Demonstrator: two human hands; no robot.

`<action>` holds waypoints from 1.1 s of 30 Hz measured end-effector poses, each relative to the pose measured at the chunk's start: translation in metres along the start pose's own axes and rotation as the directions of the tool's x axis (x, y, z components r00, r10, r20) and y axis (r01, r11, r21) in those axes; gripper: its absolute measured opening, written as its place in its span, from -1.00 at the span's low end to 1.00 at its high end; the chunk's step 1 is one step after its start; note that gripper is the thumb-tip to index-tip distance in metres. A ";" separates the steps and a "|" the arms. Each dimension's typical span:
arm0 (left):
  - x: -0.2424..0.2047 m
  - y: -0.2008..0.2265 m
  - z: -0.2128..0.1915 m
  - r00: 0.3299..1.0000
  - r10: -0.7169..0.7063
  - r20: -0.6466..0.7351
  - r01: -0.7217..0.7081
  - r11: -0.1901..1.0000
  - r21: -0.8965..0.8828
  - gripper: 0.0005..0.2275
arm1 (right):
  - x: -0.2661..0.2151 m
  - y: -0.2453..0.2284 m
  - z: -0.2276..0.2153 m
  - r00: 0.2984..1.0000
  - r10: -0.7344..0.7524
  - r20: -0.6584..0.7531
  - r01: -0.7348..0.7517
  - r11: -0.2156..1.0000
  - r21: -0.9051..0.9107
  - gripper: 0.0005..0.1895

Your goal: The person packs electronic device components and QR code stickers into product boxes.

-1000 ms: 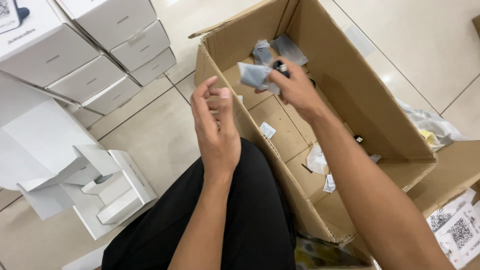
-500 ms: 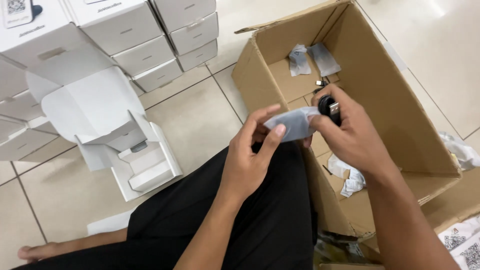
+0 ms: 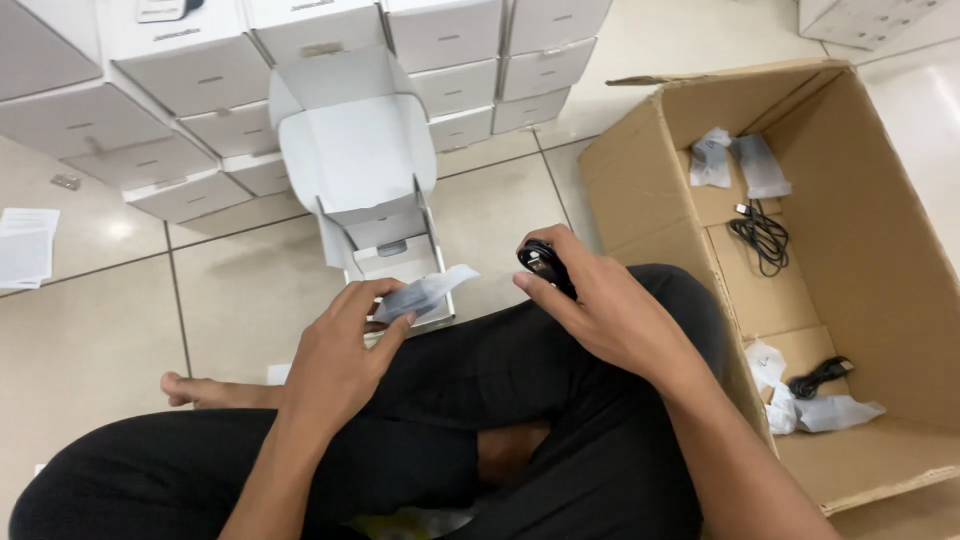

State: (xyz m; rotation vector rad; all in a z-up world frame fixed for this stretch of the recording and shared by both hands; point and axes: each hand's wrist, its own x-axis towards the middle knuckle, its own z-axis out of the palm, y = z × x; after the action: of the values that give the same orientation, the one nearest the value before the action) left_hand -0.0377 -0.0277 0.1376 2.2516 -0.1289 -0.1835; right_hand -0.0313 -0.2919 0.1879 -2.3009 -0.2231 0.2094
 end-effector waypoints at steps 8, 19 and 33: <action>0.027 -0.080 0.039 0.979 0.165 -0.120 -0.089 0.875 0.476 -0.74 | 0.015 0.007 0.036 0.996 0.074 -0.053 -0.069 0.993 0.096 -0.53; 0.036 -0.113 0.070 0.928 0.363 -0.089 -0.222 0.727 0.650 -0.78 | 0.038 -0.028 0.066 0.976 -0.191 -0.101 0.190 0.982 -0.016 -0.63; 0.017 -0.108 0.087 0.953 0.291 -0.088 -0.146 0.692 0.707 -0.57 | 0.118 0.014 0.192 0.897 -0.401 0.184 0.441 0.801 -0.404 -0.71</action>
State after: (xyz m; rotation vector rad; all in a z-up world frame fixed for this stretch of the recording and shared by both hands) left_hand -0.0331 -0.0277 -0.0021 2.9666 -0.4255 0.2725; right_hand 0.0419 -0.1383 0.0398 -2.6087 -0.9046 0.0306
